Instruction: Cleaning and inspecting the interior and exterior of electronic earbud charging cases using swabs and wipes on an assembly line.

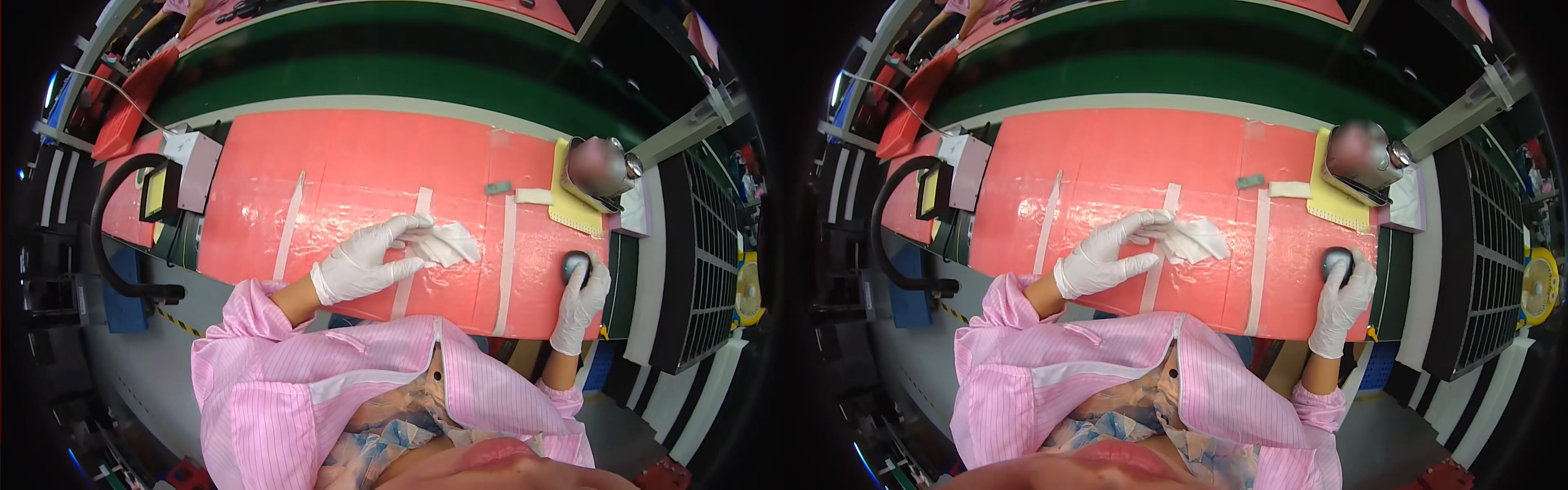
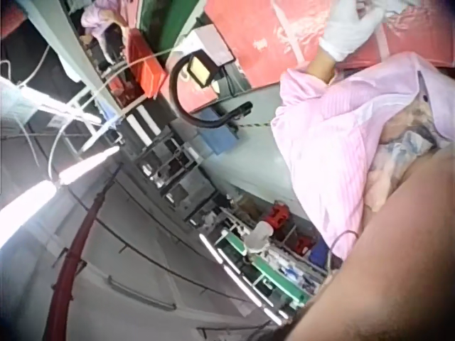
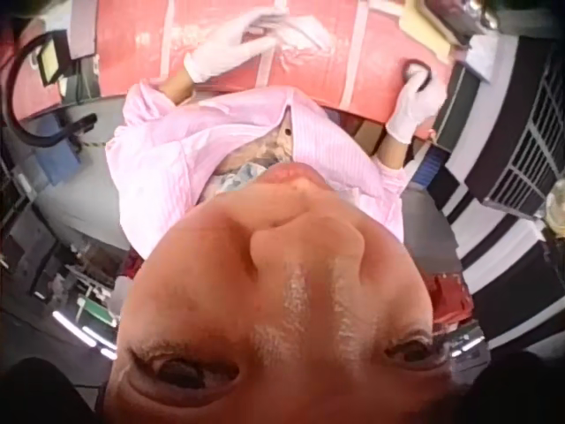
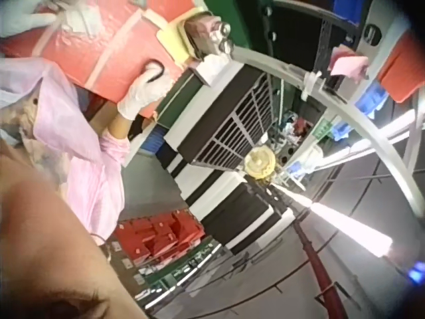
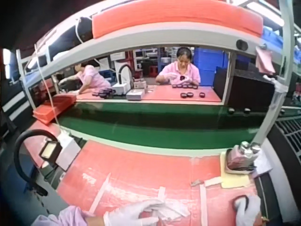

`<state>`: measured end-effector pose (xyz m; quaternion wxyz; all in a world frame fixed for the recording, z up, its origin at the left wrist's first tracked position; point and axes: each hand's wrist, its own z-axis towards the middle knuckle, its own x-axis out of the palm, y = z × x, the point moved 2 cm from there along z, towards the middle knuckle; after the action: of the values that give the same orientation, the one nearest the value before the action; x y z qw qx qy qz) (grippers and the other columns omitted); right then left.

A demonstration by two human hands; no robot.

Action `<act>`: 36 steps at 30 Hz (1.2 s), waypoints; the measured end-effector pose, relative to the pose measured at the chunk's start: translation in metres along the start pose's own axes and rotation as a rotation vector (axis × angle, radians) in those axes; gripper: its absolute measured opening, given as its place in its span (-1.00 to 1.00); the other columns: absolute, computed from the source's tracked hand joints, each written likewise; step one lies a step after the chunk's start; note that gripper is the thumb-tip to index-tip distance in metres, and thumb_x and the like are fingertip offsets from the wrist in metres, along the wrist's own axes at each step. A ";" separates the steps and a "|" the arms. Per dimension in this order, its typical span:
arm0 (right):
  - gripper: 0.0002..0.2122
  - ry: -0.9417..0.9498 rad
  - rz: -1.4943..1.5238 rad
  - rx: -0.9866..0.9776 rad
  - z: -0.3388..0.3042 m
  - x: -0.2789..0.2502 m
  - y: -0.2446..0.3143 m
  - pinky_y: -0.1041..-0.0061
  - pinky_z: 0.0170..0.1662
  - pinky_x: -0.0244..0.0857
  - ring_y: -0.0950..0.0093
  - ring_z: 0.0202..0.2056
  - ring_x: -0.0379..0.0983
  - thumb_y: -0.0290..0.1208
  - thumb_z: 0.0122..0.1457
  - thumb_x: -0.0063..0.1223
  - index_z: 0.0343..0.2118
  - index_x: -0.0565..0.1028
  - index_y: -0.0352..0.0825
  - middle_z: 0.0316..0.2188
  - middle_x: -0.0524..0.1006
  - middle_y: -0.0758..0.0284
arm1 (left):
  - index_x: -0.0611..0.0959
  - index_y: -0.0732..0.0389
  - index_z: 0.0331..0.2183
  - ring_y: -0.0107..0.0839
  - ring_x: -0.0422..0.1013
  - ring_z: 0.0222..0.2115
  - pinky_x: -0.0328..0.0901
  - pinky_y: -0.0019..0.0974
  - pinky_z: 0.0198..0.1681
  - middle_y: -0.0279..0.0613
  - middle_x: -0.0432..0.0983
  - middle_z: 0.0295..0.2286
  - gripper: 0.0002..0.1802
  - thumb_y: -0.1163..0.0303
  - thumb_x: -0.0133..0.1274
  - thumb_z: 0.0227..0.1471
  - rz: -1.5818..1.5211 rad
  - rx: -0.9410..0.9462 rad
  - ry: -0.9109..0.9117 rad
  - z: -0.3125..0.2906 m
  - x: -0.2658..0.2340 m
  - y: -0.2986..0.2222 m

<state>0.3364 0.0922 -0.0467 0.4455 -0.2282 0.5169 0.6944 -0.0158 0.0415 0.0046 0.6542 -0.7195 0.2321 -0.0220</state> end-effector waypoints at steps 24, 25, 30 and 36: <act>-0.70 0.134 0.362 -0.096 -0.031 0.027 0.075 0.47 0.04 0.19 0.39 -0.04 0.36 -0.52 0.22 -0.12 0.01 0.38 -0.46 -0.04 0.44 0.15 | 0.32 0.21 0.09 -0.02 -0.07 0.22 -0.12 -0.10 0.27 0.06 0.09 0.16 -0.30 0.09 0.07 -0.04 0.717 0.172 -0.275 0.069 -0.058 0.069; -0.70 0.185 0.365 -0.132 -0.034 0.033 0.092 0.46 0.01 0.22 0.36 -0.05 0.38 -0.53 0.20 -0.10 -0.01 0.40 -0.48 -0.05 0.46 0.14 | 0.32 0.21 0.09 -0.01 -0.06 0.22 -0.11 -0.09 0.26 0.06 0.10 0.15 -0.29 0.08 0.07 -0.05 0.726 0.174 -0.267 0.067 -0.060 0.071; -0.69 0.305 0.420 -0.318 -0.039 0.057 0.129 0.41 -0.01 0.25 0.27 -0.06 0.39 -0.46 0.23 -0.13 -0.03 0.39 -0.53 -0.07 0.45 0.05 | 0.37 0.19 0.06 0.02 -0.04 0.20 -0.05 -0.05 0.23 0.05 0.13 0.14 -0.27 0.02 0.09 -0.12 0.696 0.226 -0.259 0.070 -0.058 0.080; -0.73 0.403 0.605 -0.228 -0.042 0.080 0.124 0.47 -0.01 0.27 0.31 -0.08 0.37 -0.47 0.21 -0.07 -0.10 0.43 -0.53 -0.17 0.48 0.09 | 0.45 0.17 0.00 -0.04 0.07 0.15 0.05 -0.06 0.17 -0.01 0.24 0.07 -0.32 0.04 0.11 -0.17 0.687 0.247 -0.267 0.091 -0.049 0.086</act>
<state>0.1845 0.0759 -0.0600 0.0814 -0.2452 0.5576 0.7889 -0.0553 0.1414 -0.0765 0.7297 -0.5120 0.3680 0.2645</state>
